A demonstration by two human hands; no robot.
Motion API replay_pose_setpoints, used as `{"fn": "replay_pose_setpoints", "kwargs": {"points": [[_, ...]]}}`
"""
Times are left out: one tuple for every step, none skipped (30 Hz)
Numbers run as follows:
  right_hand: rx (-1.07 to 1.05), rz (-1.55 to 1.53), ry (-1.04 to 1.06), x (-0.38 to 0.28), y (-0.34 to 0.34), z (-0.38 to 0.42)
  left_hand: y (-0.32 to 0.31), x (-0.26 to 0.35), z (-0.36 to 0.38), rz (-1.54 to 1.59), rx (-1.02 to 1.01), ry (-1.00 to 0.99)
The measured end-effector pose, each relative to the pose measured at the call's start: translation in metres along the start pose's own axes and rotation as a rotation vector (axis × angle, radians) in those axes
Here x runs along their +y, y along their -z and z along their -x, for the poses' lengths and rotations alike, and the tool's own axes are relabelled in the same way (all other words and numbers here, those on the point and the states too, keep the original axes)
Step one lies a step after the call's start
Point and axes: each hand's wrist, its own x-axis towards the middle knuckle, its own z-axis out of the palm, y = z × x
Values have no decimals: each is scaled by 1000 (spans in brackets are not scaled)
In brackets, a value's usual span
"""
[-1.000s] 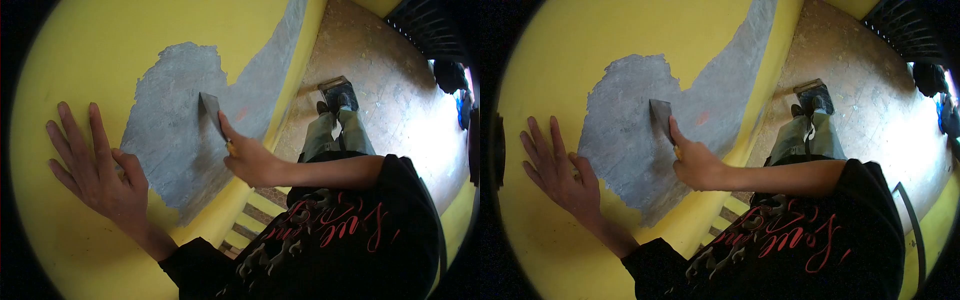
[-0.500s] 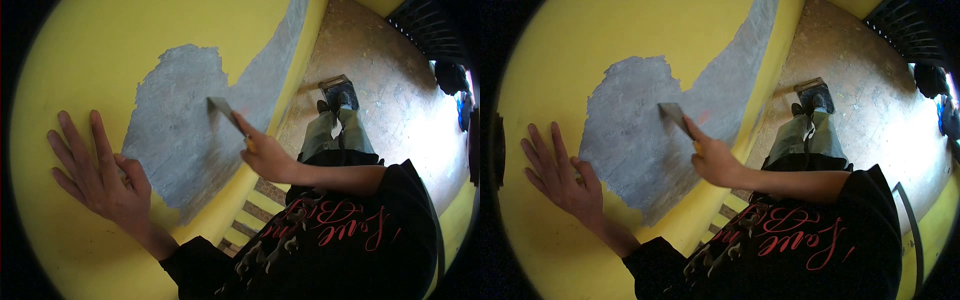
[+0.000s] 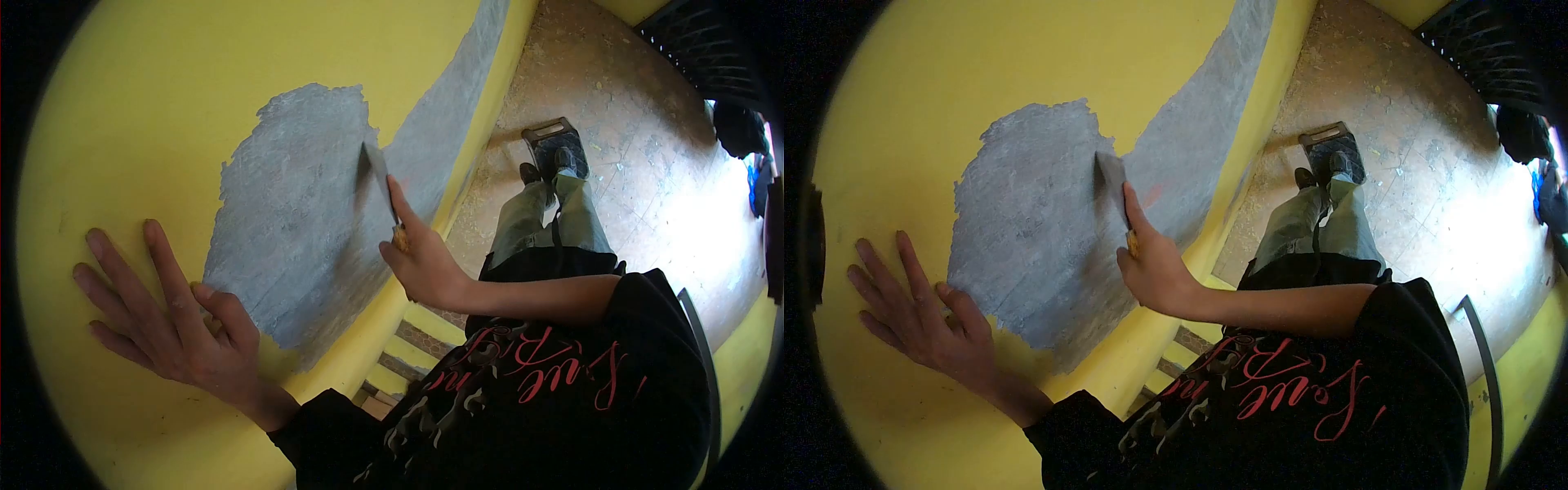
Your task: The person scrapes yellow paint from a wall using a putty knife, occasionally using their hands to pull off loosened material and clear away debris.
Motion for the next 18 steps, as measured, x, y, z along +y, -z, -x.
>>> {"fn": "replay_pose_setpoints", "kwargs": {"points": [[-2, 1, -1, -2, -1, -3, 0, 0, 0, 9, -3, -7], [-29, -27, -45, -6, -1, -5, -1, -1, 0, 9, -5, -6], [-44, -43, -71, -7, -1, -4, -2, -1, 0, 12, 2, -13], [-59, -60, -97, -8, -2, -2, -2, -2, 0, 14, 7, -23], [-107, -48, -127, -8, -4, 2, -1, -2, 0, 13, 6, -25], [-154, -34, -153, -10, -2, 3, 0, -1, -1, 9, 7, -20], [-154, -36, -156, -14, 1, 3, 0, -1, -1, 7, 2, -16], [-165, -85, -201, -20, 5, 3, 0, -1, -1, 9, -1, -19], [-176, -131, -242, -23, 7, 2, 0, -1, -1, 1, 5, -20], [-177, -130, -243, -23, 5, 2, -1, -2, 0, -7, 12, -21], [-167, -149, -229, -22, 5, 2, -1, -2, 0, -6, 11, -19], [-159, -169, -215, -20, 4, 2, -1, -2, 1, -12, 13, -28], [-161, -167, -220, -17, 1, 2, -1, -4, 2, -18, 13, -36], [-141, -163, -184, -14, -2, 1, -1, -4, 2, -18, 9, -33], [-119, -158, -147, -12, -3, 1, -2, -4, 2, -8, 9, -29], [-119, -157, -147, -15, -1, -1, -3, -4, 2, 3, 12, -27], [-154, -142, -194, -20, 4, 2, 1, -2, 1, 0, 14, -28], [-187, -127, -246, -22, 6, 1, 0, -2, 1, 5, 23, -31]]}}
